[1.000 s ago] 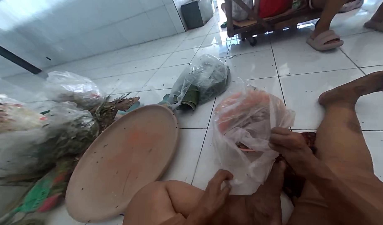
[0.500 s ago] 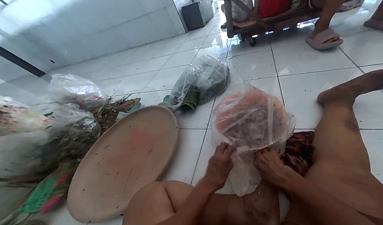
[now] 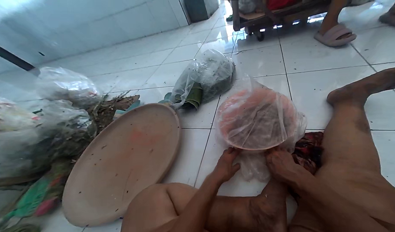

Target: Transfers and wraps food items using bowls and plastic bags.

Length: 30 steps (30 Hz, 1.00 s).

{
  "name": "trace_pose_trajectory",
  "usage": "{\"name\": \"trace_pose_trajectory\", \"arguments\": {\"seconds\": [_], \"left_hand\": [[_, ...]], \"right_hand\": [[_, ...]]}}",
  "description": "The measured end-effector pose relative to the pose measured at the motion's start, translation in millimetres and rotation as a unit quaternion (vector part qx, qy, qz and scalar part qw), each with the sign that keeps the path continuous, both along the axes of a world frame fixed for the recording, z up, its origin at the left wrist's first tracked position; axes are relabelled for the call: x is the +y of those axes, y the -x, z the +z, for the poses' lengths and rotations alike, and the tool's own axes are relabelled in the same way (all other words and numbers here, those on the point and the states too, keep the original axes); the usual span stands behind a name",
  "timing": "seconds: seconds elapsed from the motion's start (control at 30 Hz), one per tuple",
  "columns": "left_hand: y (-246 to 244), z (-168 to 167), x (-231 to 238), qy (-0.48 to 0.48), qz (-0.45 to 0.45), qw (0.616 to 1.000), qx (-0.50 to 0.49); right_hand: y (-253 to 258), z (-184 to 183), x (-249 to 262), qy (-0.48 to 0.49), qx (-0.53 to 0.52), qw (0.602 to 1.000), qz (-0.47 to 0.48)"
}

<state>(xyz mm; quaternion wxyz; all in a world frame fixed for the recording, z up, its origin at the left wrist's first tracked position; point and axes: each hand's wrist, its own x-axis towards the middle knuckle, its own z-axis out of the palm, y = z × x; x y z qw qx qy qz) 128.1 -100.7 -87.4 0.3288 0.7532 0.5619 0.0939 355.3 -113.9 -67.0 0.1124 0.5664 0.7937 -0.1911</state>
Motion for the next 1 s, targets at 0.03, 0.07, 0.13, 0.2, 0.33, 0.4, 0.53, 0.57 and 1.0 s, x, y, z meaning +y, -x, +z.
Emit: {"name": "trace_pose_trajectory", "arguments": {"seconds": [0.03, 0.07, 0.13, 0.2, 0.33, 0.4, 0.53, 0.57, 1.0], "left_hand": [[1.5, 0.9, 3.8, 0.008, 0.026, 0.999, -0.032], [4.1, 2.6, 6.4, 0.023, 0.059, 0.996, -0.068], [10.6, -0.1, 7.1, 0.042, 0.142, 0.976, -0.162], [12.6, -7.0, 1.7, 0.035, 0.213, 0.949, -0.231], [0.6, -4.5, -16.7, 0.025, 0.231, 0.959, -0.163], [-6.6, -5.6, -22.5, 0.0, 0.189, 0.974, -0.122], [-37.3, -4.8, -36.6, 0.012, 0.151, 0.985, -0.081], [-47.0, -6.1, -42.4, 0.018, 0.136, 0.989, -0.061], [-73.3, -24.4, -24.5, -0.087, 0.185, 0.975, 0.081]], "right_hand": [[-1.5, -1.1, 0.7, -0.001, 0.007, 1.0, 0.005], [-3.2, -2.5, 1.4, -0.005, 0.015, 1.0, 0.01], [-6.7, -1.9, 4.1, 0.003, 0.021, 1.0, 0.02], [-11.2, 1.2, 6.4, 0.017, 0.033, 0.999, 0.026], [-20.0, 6.0, 7.8, 0.038, 0.053, 0.997, 0.036], [-20.4, 4.0, 9.9, 0.035, 0.041, 0.997, 0.049], [-10.7, 0.5, 10.0, 0.022, -0.006, 0.998, 0.051], [-6.7, 3.0, 9.9, 0.034, -0.021, 0.998, 0.047], [-15.0, 18.9, -12.7, -0.089, 0.048, 0.986, 0.135]]}}
